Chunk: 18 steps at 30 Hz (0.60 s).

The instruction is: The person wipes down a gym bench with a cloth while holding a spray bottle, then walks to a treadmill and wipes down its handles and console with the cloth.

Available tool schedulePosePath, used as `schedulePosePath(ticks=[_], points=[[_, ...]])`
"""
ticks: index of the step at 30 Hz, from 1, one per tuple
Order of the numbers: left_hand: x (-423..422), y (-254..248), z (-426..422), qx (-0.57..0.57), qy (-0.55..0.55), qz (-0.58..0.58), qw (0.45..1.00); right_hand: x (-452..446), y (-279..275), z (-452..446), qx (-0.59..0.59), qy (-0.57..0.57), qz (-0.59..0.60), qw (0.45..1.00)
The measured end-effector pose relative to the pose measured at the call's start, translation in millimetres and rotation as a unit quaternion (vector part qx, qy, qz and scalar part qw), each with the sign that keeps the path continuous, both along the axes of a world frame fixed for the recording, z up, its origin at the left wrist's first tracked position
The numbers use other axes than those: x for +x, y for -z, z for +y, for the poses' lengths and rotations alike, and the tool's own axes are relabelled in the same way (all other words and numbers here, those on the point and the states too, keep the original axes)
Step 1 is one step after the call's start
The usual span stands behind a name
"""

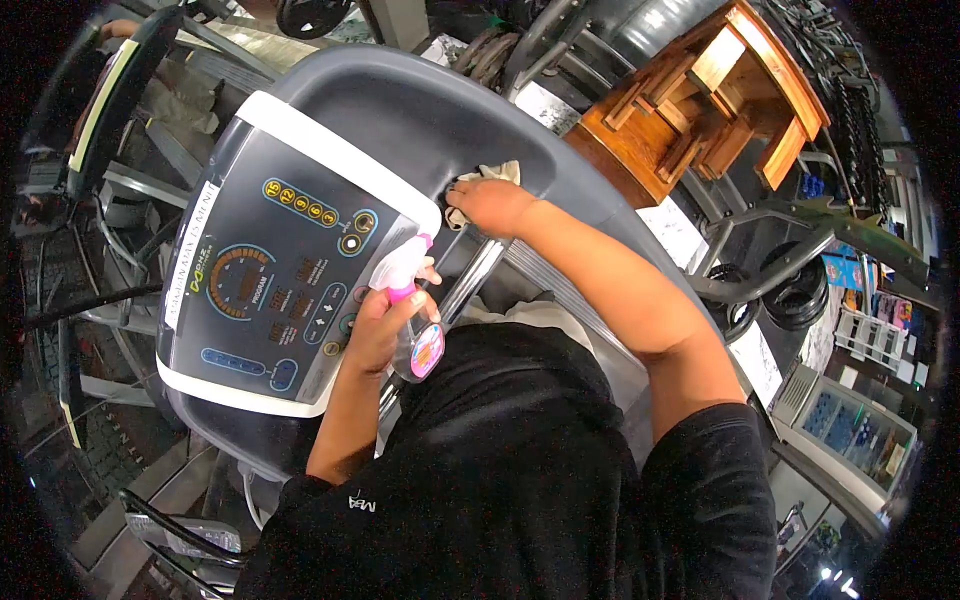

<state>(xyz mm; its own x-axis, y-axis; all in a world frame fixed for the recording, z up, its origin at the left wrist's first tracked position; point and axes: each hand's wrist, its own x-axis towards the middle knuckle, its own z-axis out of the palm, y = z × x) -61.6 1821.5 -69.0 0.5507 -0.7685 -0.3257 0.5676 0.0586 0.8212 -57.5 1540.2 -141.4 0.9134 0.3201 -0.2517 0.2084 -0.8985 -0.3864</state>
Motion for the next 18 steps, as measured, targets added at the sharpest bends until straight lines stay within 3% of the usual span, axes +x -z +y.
schedulePosePath(ticks=[5,9,14,18], points=[[1.2,7.2,6.1,-0.024,0.002,0.026,0.999,-28.9,-34.1,-17.2,-0.038,0.029,0.015,0.999],[-5.4,8.2,12.7,-0.019,-0.015,-0.007,1.0,-32.2,-11.4,-28.3,0.107,0.034,-0.071,0.991],[-13.4,4.7,12.2,0.004,-0.02,-0.013,1.0,6.0,33.6,-10.9,0.054,0.097,-0.068,0.991],[-17.1,-7.1,0.3,0.022,-0.004,-0.032,0.999,22.7,61.5,9.8,0.01,0.073,-0.173,0.982]])
